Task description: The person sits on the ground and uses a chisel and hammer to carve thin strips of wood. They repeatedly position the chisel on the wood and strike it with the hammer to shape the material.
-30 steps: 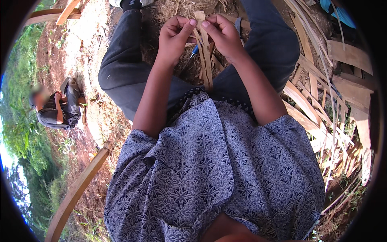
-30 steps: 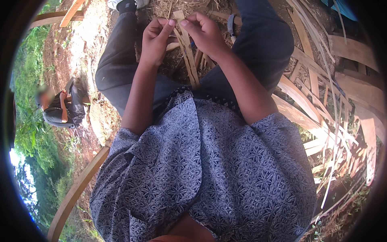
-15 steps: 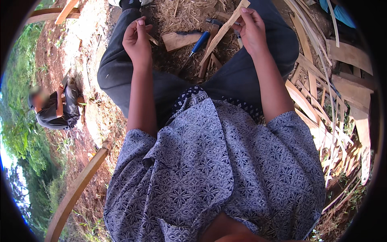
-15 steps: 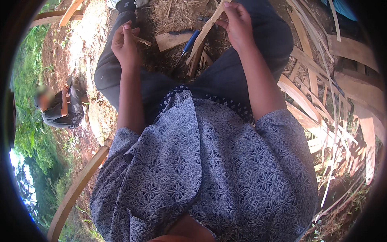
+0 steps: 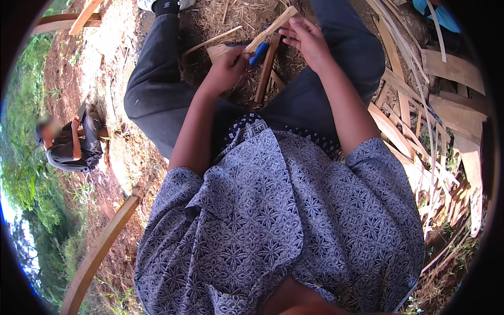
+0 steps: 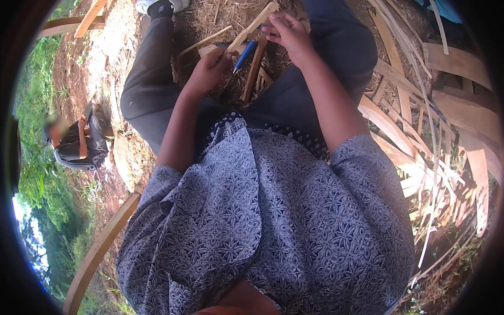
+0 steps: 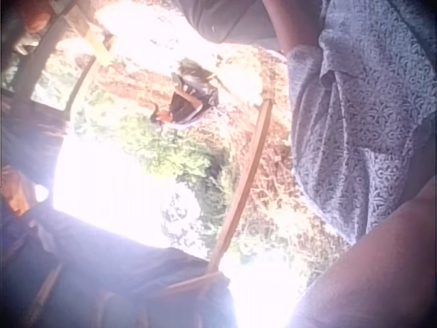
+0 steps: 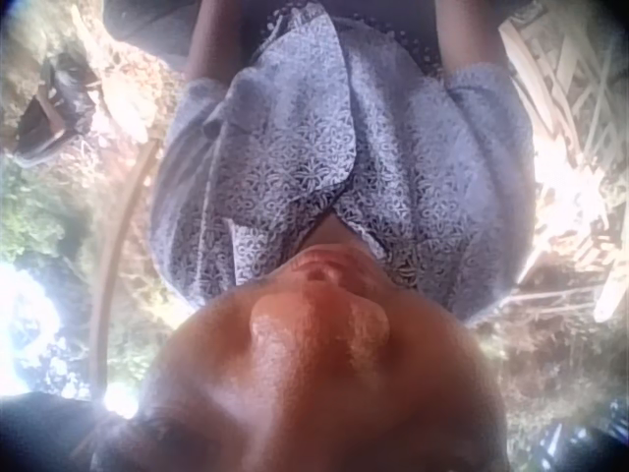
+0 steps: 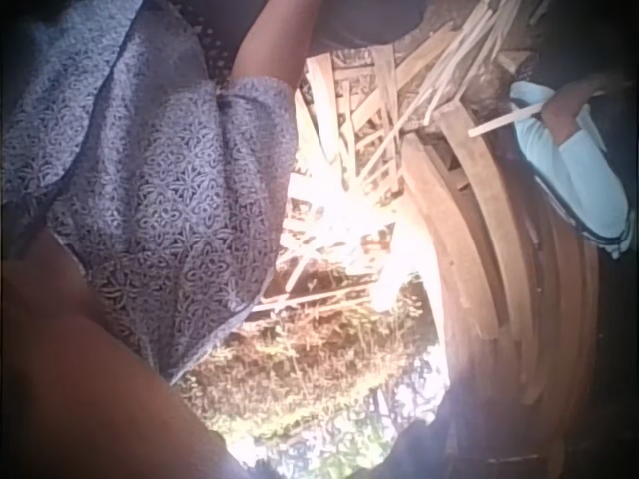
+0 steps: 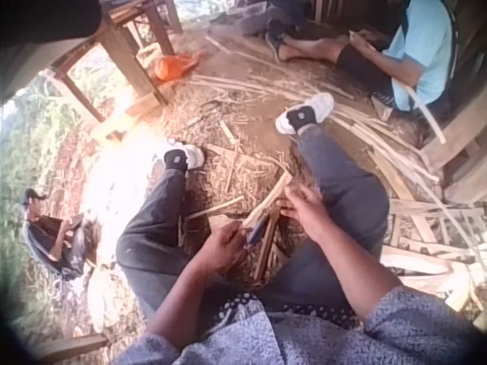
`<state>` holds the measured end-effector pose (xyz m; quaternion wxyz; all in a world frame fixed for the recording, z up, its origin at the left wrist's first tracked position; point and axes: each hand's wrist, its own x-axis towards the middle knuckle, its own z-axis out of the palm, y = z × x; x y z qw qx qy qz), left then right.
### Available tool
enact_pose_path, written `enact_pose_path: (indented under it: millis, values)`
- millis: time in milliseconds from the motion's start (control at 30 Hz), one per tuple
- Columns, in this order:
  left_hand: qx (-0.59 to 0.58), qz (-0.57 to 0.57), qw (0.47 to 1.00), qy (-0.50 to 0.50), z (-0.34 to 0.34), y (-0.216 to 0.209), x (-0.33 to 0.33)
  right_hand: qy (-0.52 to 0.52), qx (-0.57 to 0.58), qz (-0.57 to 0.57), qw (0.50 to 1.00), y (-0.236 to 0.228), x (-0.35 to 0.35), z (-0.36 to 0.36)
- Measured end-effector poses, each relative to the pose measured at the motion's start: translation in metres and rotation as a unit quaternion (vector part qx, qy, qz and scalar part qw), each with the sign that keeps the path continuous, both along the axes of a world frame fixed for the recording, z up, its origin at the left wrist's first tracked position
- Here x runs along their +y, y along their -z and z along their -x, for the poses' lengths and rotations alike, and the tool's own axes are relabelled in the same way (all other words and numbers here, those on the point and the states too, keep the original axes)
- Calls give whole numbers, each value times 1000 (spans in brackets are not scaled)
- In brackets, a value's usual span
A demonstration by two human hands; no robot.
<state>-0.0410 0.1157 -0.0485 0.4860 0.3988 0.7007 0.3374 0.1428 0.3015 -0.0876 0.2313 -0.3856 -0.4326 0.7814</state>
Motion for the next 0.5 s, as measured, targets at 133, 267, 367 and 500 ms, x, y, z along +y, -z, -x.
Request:
enact_pose_path:
  millis: [133, 267, 367, 500]
  values:
    - [-28, 66, 994, -87, 47, 55, -15, -112, -181, -67, 975, 20, -2, 3]
    - [117, 129, 985, 16, 86, 121, -31, -211, -238, -128, 939, 44, -5, 9]
    - [236, 180, 954, 44, 84, 137, -28, -251, -272, -156, 916, 67, -9, 12]
    - [404, 182, 896, 25, 57, 121, -22, -284, -332, -253, 863, 81, -15, 8]
